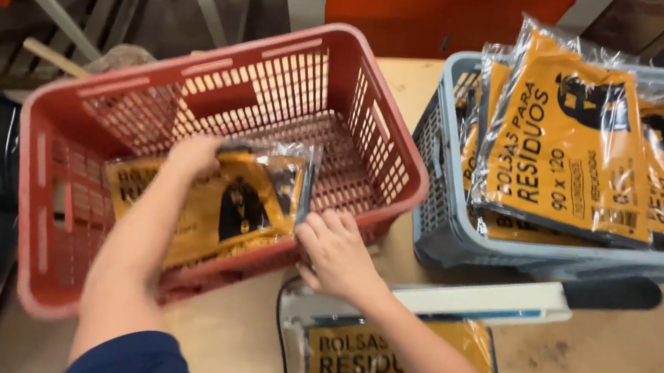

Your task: The person is using a manual heat sealer to seal the tops of yellow plastic bags and then sorting them into a storage bin.

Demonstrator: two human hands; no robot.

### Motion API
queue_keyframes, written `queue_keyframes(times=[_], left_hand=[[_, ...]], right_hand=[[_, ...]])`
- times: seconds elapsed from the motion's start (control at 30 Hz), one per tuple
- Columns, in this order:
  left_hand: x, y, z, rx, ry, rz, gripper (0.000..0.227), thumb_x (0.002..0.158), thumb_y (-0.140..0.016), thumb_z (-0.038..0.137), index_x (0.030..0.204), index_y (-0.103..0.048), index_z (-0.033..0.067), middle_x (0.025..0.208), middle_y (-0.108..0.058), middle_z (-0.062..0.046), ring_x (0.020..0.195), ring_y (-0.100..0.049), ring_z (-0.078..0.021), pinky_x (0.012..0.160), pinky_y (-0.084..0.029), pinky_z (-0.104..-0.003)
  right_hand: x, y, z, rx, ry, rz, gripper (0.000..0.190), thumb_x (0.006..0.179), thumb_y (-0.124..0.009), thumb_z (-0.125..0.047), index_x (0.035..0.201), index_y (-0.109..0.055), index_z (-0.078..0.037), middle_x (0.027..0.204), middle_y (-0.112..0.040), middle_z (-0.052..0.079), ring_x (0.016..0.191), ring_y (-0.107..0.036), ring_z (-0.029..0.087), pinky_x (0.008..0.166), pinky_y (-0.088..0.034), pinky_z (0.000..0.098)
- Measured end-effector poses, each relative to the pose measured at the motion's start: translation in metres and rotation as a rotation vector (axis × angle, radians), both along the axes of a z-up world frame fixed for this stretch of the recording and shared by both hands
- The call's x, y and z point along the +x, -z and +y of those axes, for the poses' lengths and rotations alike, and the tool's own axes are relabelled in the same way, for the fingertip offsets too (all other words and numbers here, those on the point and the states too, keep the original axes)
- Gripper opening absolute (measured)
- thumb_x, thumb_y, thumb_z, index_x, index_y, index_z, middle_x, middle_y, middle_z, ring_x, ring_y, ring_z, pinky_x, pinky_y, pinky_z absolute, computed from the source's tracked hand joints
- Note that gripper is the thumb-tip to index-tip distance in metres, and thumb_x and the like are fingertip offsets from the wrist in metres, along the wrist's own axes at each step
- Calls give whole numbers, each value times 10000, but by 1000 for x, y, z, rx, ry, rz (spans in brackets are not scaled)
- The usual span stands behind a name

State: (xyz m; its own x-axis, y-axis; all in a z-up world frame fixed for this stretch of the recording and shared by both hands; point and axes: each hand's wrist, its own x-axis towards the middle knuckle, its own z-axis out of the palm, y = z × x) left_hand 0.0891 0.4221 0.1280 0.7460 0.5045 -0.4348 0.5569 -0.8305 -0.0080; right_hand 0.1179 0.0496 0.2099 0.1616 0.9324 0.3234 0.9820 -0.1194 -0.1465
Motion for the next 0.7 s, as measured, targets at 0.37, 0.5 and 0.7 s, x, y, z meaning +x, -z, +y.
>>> queue_keyframes(times=[0.37, 0.5, 0.7], left_hand=[[-144, -255, -159, 208, 365, -1332, 178, 1055, -663, 33, 1183, -637, -89, 1082, -657, -244, 971, -629, -407, 851, -468, -458], [-186, -275, -229, 172, 85, -1519, 276, 1072, -755, 96, 1115, -515, -35, 908, -496, -102, 770, -443, -198, 683, -365, -371], [-216, -253, -353, -163, -118, -1702, 354, 922, -758, 20, 978, -423, 118, 898, -455, -2, 791, -433, -85, 745, -389, -221]], right_hand=[[13, -45, -3, 82, 36, 538, 642, 836, -751, -302, 1337, -511, 19, 1297, -588, 203, 1201, -530, 345, 1034, -410, 493], [-1, -110, -40, 350, 173, 877, 750, 849, -737, -144, 1465, -345, 26, 1527, -414, 197, 1389, -439, 301, 1173, -350, 432], [-14, -47, -139, 841, -292, 1094, 419, 898, -758, -213, 1232, -557, -57, 1183, -644, 81, 1166, -647, 268, 974, -618, 416]])
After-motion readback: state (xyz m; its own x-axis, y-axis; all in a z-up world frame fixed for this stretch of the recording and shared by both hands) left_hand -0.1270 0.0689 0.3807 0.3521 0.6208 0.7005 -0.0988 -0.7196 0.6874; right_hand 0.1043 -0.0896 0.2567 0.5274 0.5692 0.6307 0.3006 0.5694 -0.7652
